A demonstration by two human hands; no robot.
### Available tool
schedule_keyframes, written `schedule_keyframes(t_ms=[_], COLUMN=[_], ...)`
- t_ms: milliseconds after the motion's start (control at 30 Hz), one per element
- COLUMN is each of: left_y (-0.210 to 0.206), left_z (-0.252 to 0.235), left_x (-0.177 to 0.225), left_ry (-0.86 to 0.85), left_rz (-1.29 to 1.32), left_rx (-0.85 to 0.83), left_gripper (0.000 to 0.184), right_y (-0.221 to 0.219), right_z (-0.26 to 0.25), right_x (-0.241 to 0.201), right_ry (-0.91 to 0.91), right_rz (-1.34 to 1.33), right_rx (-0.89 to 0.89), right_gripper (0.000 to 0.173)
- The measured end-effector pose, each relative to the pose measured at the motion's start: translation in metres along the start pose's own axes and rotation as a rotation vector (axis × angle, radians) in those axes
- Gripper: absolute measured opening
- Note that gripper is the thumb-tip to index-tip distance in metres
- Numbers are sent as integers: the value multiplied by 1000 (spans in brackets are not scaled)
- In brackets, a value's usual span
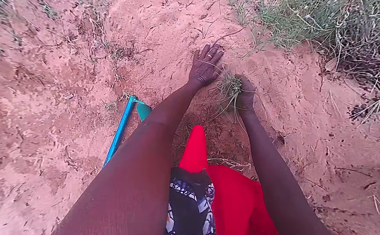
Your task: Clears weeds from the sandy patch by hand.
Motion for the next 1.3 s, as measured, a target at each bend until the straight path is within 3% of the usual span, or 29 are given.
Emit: schedule_keyframes(t_ms=[133,167,367,467,533,600,667,800,867,1033,1167,1300], left_y=[1,1,3,1,1,2,2,2,3,1,1,1], left_z=[0,1,1,1,1,1,0,1,0,0,-1,0], left_x=[0,0,2,1,1,1,1,0,1,0,1,1], left_ry=[-8,-4,-8,-8,-12,-14,-14,-9,-10,-9,-12,-7], left_rz=[-8,-5,-3,0,8,17,25,29,23,10,11,18], left_rx=[10,9,8,-6,3,9,11,10,15,16,13,10], left_gripper=[57,57,58,60,60,60,59,58,58,59,60,59], right_y=[2,-1,10,32,48,63,62,23,12,12,25,35], right_z=[-16,-19,26,70,76,58,20,-43,-53,-32,7,47], right_x=[47,53,39,46,54,62,67,65,64,60,55,61], right_ry=[-359,-432,-444,-624,-663,-599,-526,-574,-546,-425,-373,-522], right_rz=[-456,-495,-159,-225,-218,-181,-38,300,376,335,201,-215], right_rx=[173,175,-15,-94,-33,47,8,-256,-279,-179,53,264], right_gripper=[27,20,24,18,18,35,53,34,31,27,26,9])
Point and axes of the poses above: each hand's wrist, its own z-axis away from the middle knuckle, its own y-axis out of the back of the hand, x = y × z, the point moved 9 cm from there along -z, towards the middle knuckle, and after that the axes turned 11 degrees about z, right-handed, at the moved point
